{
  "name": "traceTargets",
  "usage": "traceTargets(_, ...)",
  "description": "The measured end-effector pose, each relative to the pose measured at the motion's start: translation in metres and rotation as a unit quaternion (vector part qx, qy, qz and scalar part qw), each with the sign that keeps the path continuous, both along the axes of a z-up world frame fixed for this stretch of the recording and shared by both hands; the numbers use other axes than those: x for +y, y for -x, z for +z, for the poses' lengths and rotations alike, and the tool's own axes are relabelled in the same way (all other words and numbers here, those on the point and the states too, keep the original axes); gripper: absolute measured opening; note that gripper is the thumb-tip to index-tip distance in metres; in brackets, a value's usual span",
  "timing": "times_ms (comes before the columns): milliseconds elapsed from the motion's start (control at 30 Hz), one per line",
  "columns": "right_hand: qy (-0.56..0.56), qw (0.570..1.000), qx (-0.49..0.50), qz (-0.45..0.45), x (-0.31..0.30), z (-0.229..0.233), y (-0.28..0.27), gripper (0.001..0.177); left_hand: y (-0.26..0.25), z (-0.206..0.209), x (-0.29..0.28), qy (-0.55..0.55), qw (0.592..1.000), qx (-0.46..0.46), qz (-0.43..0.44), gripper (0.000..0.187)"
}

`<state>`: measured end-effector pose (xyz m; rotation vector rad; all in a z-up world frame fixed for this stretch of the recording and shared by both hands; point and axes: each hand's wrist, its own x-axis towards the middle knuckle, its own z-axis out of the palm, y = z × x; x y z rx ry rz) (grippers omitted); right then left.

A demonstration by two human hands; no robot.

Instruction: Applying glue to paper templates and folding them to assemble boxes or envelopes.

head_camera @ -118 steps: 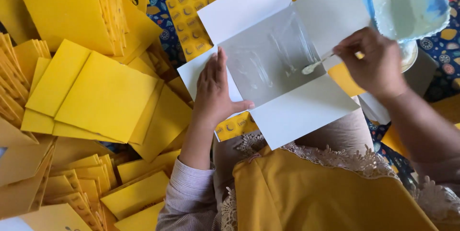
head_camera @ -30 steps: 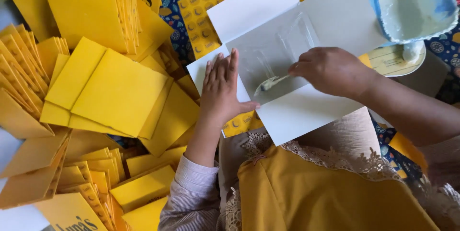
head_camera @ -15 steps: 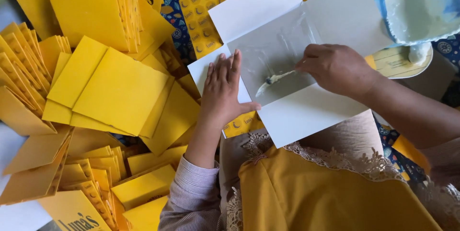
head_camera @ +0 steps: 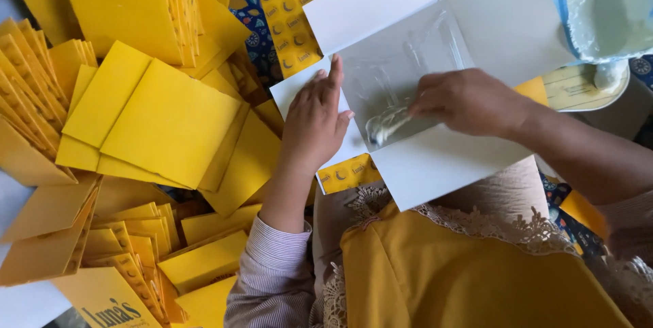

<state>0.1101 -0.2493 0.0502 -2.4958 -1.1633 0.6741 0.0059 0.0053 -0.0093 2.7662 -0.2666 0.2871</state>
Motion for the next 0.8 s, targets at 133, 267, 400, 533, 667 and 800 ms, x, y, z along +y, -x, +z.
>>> traceTargets(133, -0.098, 0.989, -0.109, 0.003, -0.036, 0.0, -0.008, 0.018, 0.001, -0.004, -0.002, -0.021, 1.0, 0.005, 0.013, 0.099)
traceTargets(267, -0.054, 0.972, -0.227, -0.026, -0.053, -0.001, -0.003, 0.021, -0.001, -0.002, -0.004, -0.012, 1.0, 0.006, 0.009, 0.098)
traceTargets(400, -0.034, 0.981, -0.188, -0.012, -0.038, -0.017, -0.002, 0.021, 0.0, -0.001, -0.003, -0.012, 1.0, 0.008, 0.016, 0.099)
traceTargets(533, -0.026, 0.982, -0.183, 0.033, -0.021, -0.043, -0.002, 0.015, -0.001, 0.027, -0.004, 0.027, 0.994, 0.1, 0.015, 0.085)
traceTargets(667, -0.036, 0.986, -0.154, 0.059, -0.01, -0.04, -0.005, 0.016, -0.002, 0.021, -0.003, 0.041, 0.994, 0.1, 0.016, 0.085)
traceTargets(800, -0.097, 0.989, -0.112, 0.011, -0.013, -0.021, -0.011, 0.013, -0.001, 0.021, -0.004, 0.048, 0.994, 0.095, 0.019, 0.083)
